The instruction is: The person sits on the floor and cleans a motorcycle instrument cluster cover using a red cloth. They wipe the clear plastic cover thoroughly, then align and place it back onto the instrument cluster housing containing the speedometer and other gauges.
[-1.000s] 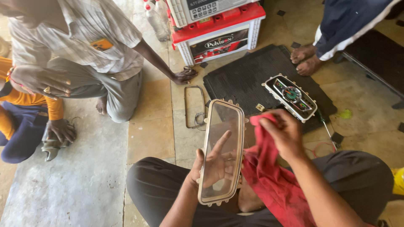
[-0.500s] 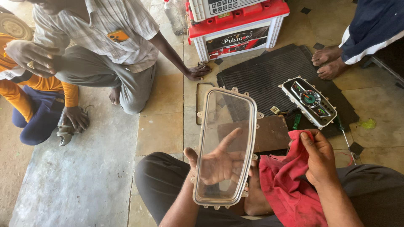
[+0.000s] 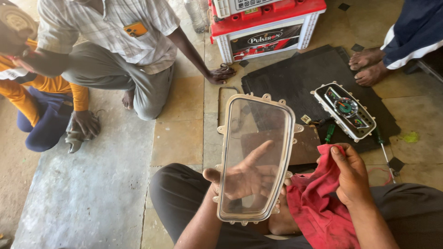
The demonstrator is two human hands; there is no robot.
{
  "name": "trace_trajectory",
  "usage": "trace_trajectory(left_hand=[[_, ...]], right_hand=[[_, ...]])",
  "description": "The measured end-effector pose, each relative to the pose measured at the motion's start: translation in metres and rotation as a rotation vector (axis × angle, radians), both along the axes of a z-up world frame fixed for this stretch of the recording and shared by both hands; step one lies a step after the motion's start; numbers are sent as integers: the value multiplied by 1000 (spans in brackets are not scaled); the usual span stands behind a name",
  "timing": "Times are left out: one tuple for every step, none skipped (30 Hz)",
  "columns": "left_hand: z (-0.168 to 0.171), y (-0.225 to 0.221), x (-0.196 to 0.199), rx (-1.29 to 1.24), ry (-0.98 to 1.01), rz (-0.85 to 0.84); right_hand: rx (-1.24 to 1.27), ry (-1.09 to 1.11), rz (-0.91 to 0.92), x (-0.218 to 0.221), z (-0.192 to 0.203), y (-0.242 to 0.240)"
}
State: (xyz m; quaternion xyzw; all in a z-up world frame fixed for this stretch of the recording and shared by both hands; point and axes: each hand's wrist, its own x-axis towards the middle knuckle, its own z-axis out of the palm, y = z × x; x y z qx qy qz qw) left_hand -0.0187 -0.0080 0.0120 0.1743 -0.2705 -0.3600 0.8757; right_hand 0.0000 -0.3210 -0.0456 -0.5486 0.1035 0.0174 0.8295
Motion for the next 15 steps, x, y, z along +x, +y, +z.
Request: trace_trajectory(left_hand=[[0, 0, 0, 1, 3, 4], [-1, 0, 1, 2, 7, 7], [-2, -1, 1, -7, 7, 8], [-3, -2, 2, -16, 6, 5], [-3, -2, 3, -25, 4, 3], [-3, -2, 4, -27, 3, 3], [-4, -2, 4, -29, 1, 3], [-3, -3, 5, -33, 1, 2], [-2, -4, 5, -32, 4, 7], [0, -4, 5, -31, 6, 11], [3, -4, 5, -31, 8, 14], [7, -4, 5, -16, 11, 17], [11, -3, 5, -1, 15, 20], [15, -2, 5, 14, 18, 22], [20, -1, 6, 176, 5, 107]], right_hand=[[-3, 6, -3, 0, -1, 0], [2, 1, 2, 0, -2, 0], [7, -4, 7, 0, -3, -1], [12, -12, 10, 0, -4, -1], [17, -8, 8, 1, -6, -1], [20, -6, 4, 1, -7, -1], [23, -3, -1, 1, -8, -2], [23, -7, 0, 1, -9, -3], [22, -11, 1, 1, -9, -3], [21, -17, 0, 1, -9, -3], [22, -23, 0, 0, -9, -3], [24, -28, 0, 1, -9, -3], [25, -34, 0, 2, -9, -3], [26, -28, -9, 2, -8, -2], [27, -22, -17, 2, -8, -2]])
